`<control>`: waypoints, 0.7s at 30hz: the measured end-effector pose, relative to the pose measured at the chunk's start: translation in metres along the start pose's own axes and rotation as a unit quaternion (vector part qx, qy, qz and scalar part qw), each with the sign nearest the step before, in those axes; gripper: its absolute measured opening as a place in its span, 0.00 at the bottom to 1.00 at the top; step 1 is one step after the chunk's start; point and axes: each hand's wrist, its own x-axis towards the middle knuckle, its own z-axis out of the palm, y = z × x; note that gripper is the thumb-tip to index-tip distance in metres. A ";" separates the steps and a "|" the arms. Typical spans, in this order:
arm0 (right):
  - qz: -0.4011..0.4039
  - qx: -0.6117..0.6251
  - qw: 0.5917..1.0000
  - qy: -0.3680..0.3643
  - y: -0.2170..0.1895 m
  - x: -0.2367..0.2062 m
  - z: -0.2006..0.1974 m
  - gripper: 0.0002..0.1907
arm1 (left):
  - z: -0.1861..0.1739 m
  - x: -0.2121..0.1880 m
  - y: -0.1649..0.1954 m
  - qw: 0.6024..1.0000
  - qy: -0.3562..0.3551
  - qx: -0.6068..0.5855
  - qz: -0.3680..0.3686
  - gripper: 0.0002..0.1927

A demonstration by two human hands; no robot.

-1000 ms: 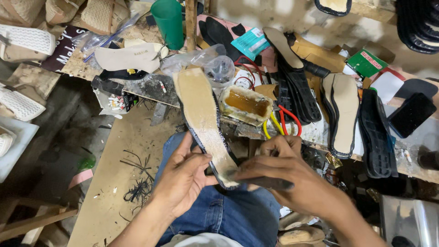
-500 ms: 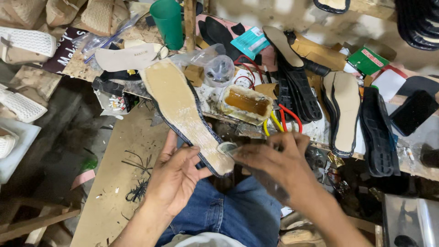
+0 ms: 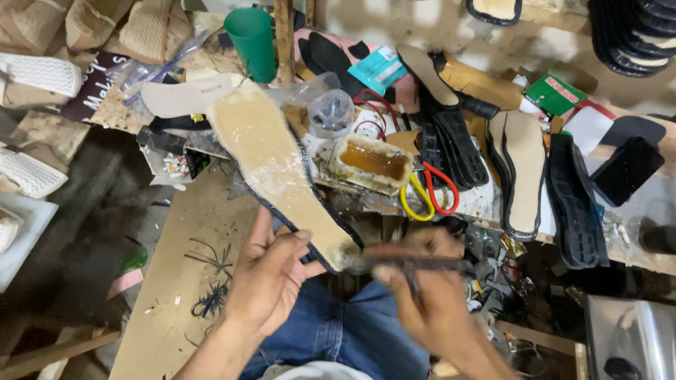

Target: The person applies adhesive to the edges of shoe insoles using a brush and a container of glue. They work on several insoles one at a time, dipping the brush into the glue and spreading it along the perimeter before placing the treated insoles on a nearby shelf.

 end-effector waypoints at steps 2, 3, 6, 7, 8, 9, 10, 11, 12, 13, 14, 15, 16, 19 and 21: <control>-0.031 -0.028 0.999 0.025 0.003 0.007 -0.006 0.20 | -0.007 -0.004 -0.001 0.997 -0.010 0.057 -0.052 0.36; -0.051 -0.043 0.997 0.042 0.005 0.013 -0.010 0.22 | -0.010 -0.004 -0.002 0.993 -0.020 0.086 -0.074 0.36; -0.098 -0.129 0.984 0.070 0.006 0.032 -0.020 0.23 | -0.019 -0.007 -0.009 0.969 0.000 0.189 -0.161 0.39; -0.109 -0.124 0.985 0.055 0.004 0.038 -0.022 0.23 | -0.020 -0.010 -0.011 0.967 -0.015 0.193 -0.165 0.39; -0.120 -0.120 0.985 0.044 0.004 0.044 -0.022 0.22 | -0.022 -0.012 -0.013 0.965 -0.032 0.198 -0.167 0.40; -0.135 -0.117 0.983 0.035 0.002 0.048 -0.022 0.22 | -0.024 -0.011 -0.013 0.964 -0.053 0.204 -0.165 0.40; -0.135 -0.109 0.985 0.013 -0.001 0.048 -0.021 0.23 | -0.025 -0.010 -0.013 0.970 -0.044 0.180 -0.159 0.40; -0.135 -0.100 0.986 -0.012 -0.003 0.048 -0.020 0.23 | -0.026 -0.008 -0.012 0.975 -0.035 0.156 -0.154 0.39; -0.134 -0.089 0.986 -0.038 -0.004 0.046 -0.019 0.23 | -0.028 -0.007 -0.011 0.980 -0.022 0.130 -0.149 0.38; -0.119 -0.034 0.990 -0.066 -0.004 0.043 -0.018 0.20 | -0.029 -0.007 -0.009 0.979 -0.014 0.143 -0.146 0.37; -0.103 0.020 0.990 -0.094 -0.003 0.041 -0.018 0.18 | -0.029 -0.006 -0.008 0.977 -0.008 0.154 -0.144 0.37; -0.083 0.072 0.987 -0.118 -0.001 0.039 -0.019 0.15 | -0.029 -0.006 -0.008 0.975 -0.004 0.168 -0.143 0.36; -0.087 0.045 0.992 -0.083 0.002 0.038 -0.019 0.18 | -0.028 -0.006 -0.008 0.969 -0.004 0.197 -0.152 0.36; -0.090 -0.016 0.995 -0.038 0.010 0.039 -0.021 0.24 | -0.023 -0.008 -0.010 0.962 -0.007 0.208 -0.178 0.37; -0.098 -0.031 0.992 -0.072 0.011 0.039 -0.019 0.24 | -0.018 -0.006 -0.011 0.976 -0.024 0.123 -0.178 0.37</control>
